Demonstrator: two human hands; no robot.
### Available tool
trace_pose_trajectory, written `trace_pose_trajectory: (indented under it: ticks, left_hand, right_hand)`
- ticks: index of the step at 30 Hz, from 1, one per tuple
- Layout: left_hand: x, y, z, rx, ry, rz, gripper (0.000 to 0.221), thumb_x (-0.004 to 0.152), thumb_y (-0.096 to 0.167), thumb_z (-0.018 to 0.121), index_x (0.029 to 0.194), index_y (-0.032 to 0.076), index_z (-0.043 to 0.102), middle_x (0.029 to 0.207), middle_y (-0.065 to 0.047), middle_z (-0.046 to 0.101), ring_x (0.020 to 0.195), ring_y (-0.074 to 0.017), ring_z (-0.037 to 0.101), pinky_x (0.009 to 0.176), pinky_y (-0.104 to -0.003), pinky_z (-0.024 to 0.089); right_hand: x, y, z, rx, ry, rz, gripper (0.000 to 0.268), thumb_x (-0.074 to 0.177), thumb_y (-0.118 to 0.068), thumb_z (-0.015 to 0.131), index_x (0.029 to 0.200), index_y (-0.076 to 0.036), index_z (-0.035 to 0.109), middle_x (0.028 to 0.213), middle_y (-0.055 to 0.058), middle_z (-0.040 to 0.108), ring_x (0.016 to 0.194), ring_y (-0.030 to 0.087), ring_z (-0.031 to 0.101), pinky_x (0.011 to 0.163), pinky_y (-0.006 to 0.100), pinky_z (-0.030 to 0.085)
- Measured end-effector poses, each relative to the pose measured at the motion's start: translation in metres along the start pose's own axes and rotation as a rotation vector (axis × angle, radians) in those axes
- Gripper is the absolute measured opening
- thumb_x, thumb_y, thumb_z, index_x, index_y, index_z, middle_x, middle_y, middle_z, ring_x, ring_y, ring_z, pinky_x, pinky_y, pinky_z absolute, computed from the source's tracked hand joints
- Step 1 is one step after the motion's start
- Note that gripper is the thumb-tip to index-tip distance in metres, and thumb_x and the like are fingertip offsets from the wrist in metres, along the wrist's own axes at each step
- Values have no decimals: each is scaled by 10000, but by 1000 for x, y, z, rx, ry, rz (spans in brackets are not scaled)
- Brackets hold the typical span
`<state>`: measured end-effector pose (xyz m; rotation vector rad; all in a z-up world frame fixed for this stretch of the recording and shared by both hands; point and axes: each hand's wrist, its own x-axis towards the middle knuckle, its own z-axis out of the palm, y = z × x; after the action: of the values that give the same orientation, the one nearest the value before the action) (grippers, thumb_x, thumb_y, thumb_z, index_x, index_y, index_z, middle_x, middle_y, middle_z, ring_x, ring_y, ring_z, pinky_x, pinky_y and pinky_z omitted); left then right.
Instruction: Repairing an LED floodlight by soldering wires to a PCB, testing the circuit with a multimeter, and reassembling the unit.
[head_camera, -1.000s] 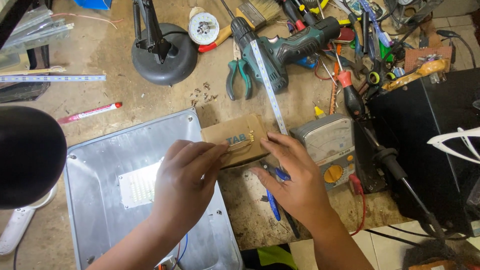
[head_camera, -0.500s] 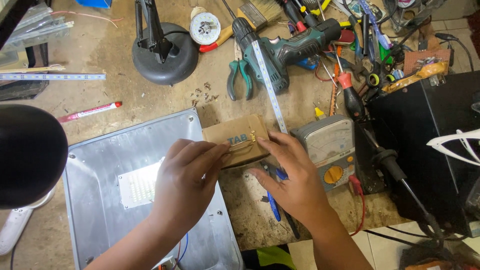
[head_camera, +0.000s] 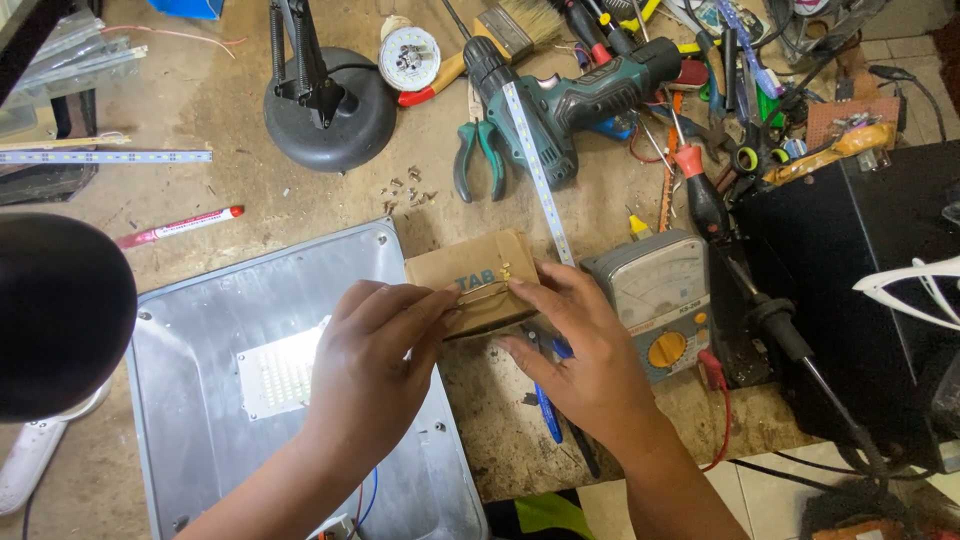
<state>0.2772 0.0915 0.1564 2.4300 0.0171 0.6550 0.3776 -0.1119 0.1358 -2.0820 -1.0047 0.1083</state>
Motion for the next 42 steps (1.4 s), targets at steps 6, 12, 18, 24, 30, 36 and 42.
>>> trace_pose_trajectory:
  ticks: [6,12,18,24,30,36,42]
  left_hand:
    - [-1,-2,-1,-19,-19,7,242,922,22,731,1164,36,735,1012,-79,719,829,-289,607,718,-392,527]
    - [0,-1,0,-20,2,2,211,935,59,740,1145,45,745,1005,-69,722,819,-279,597,707,-381,527]
    - [2,1,0,-19,9,7,198,934,50,739,1131,43,744,987,-75,718,806,-277,599,699,-377,518]
    - [2,0,0,-19,14,18,199,926,48,751,1125,39,746,981,-84,717,799,-282,601,687,-386,518]
    - [2,3,0,-19,15,-8,192,922,60,756,1113,34,752,978,-73,725,804,-272,600,680,-374,530]
    - [3,5,1,-35,35,-7,171,929,55,749,1098,28,754,959,-75,723,801,-273,603,702,-379,526]
    - [3,4,1,-34,39,-3,163,928,48,749,1090,38,757,959,-65,727,795,-269,599,694,-370,524]
  right_hand:
    - [0,0,0,9,2,-3,535,903,-248,781,1387,-92,617,1391,222,552,1316,371,589,1052,481,535]
    - [0,1,0,-5,16,11,510,902,-255,779,1361,-85,637,1384,177,567,1320,334,588,1062,455,516]
    - [-1,-1,-1,5,36,-13,509,893,-234,795,1351,-75,639,1385,181,566,1308,328,606,1066,450,545]
    - [1,-6,-5,19,67,-55,523,887,-203,806,1352,-48,623,1369,194,580,1303,330,614,1072,437,554]
    - [1,-5,-4,13,72,-56,498,879,-204,806,1313,-19,647,1355,199,593,1275,330,632,1063,449,568]
    - [1,-4,-2,7,71,-28,493,890,-214,795,1324,-28,650,1354,182,583,1279,313,617,1075,423,532]
    - [0,-1,-1,-15,42,-21,501,897,-250,787,1344,-77,643,1394,194,566,1312,335,605,1058,459,549]
